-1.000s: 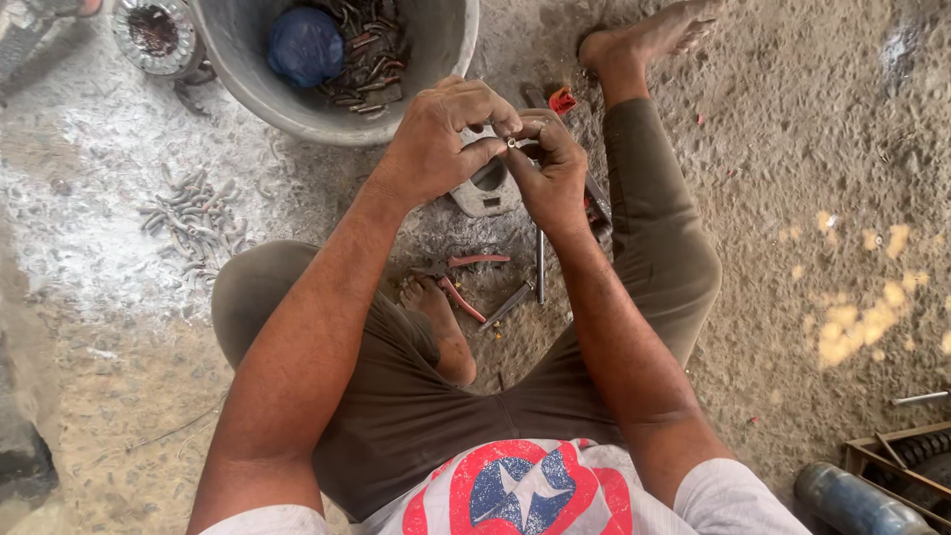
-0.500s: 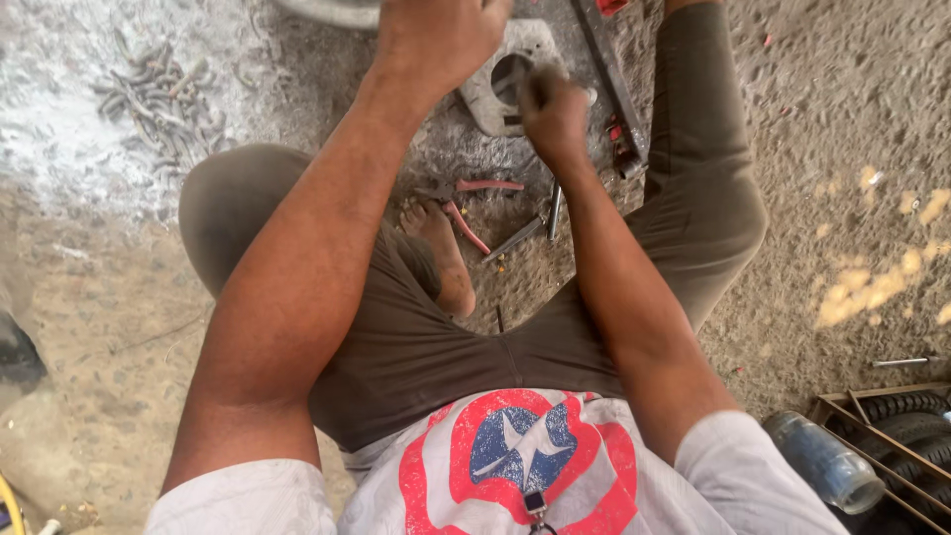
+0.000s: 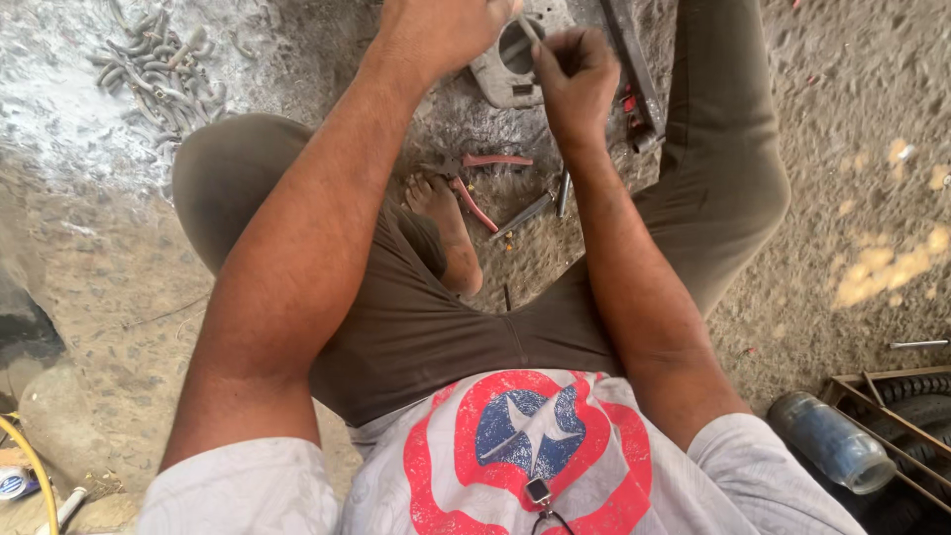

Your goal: The person sits on the floor and uses pliers and a hammer to manipulate small metal pieces on a concrete block. They repeatedly pick up pieces, adjust them with pliers, and strike them with a hammer, placing finished pieces into a bucket.

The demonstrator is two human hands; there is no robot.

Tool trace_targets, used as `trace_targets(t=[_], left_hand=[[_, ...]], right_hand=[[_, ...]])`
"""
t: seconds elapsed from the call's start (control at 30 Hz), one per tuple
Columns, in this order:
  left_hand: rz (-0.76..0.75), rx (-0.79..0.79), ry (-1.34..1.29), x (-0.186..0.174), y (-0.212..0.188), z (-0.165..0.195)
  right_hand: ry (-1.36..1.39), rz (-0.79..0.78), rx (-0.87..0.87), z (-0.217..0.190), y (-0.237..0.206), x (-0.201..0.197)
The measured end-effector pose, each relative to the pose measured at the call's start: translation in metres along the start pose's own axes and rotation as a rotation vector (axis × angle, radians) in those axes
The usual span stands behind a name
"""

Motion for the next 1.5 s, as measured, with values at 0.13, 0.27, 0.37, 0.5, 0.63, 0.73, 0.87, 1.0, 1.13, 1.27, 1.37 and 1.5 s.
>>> trace_targets(t=[0.13, 0.27, 0.37, 0.5, 0.63, 0.73, 0.87, 1.0, 1.13, 1.27, 1.37, 1.5], left_hand=[[0.064, 0.015, -0.344, -0.003, -0.005, 0.016], [0.258, 0.237, -0.429, -0.036, -0.016, 0.049], [0.264, -0.004, -0.562, -0.043, -0.018, 0.029], [0.246, -0.278, -0.716, -0.021, -0.026, 0.001], [0.378, -0.399, -0.691, 0.016, -0.034, -0.018], [0.384, -0.356, -0.311, 0.024, -0.033, -0.029], [0.4, -0.364, -0.25, 0.03, -0.026, -0.055], [0.422, -0.263, -0.108, 0.037, -0.009, -0.055], [0.466, -0.199, -0.104, 0.04, 0.002, -0.058], [0.497, -0.177, -0.187, 0.038, -0.002, -0.061], [0.498, -0.222, -0.224, 0.034, -0.008, -0.066], [0.454, -0.317, -0.22, 0.036, -0.013, -0.078]], right_hand=[[0.333, -0.004, 0.054, -0.038, 0.006, -0.001], [0.365, -0.063, 0.008, -0.083, 0.016, -0.003], [0.26, -0.163, -0.083, -0.087, 0.022, -0.013], [-0.028, -0.151, -0.007, -0.029, 0.015, -0.038], [-0.434, -0.132, 0.74, 0.079, -0.038, -0.06], [-0.625, -0.177, 0.78, 0.096, -0.054, -0.056], [-0.791, -0.322, 0.766, 0.1, -0.049, -0.034], [-0.776, -0.308, 0.85, 0.102, -0.041, -0.024], [-0.676, -0.133, 0.913, 0.108, -0.036, -0.032], [-0.365, 0.096, 0.888, 0.099, -0.035, -0.042], [-0.224, 0.171, 0.785, 0.071, -0.03, -0.041], [-0.173, 0.044, 0.548, 0.022, -0.016, -0.023]])
Point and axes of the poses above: each hand's wrist, its own y-axis towards the middle knuckle, its own x-axis out of the palm, z = x × y, the point moved 9 cm from there along y, towards the middle knuckle, and after that the axes turned 8 degrees about -y, right-handed, at the moved point
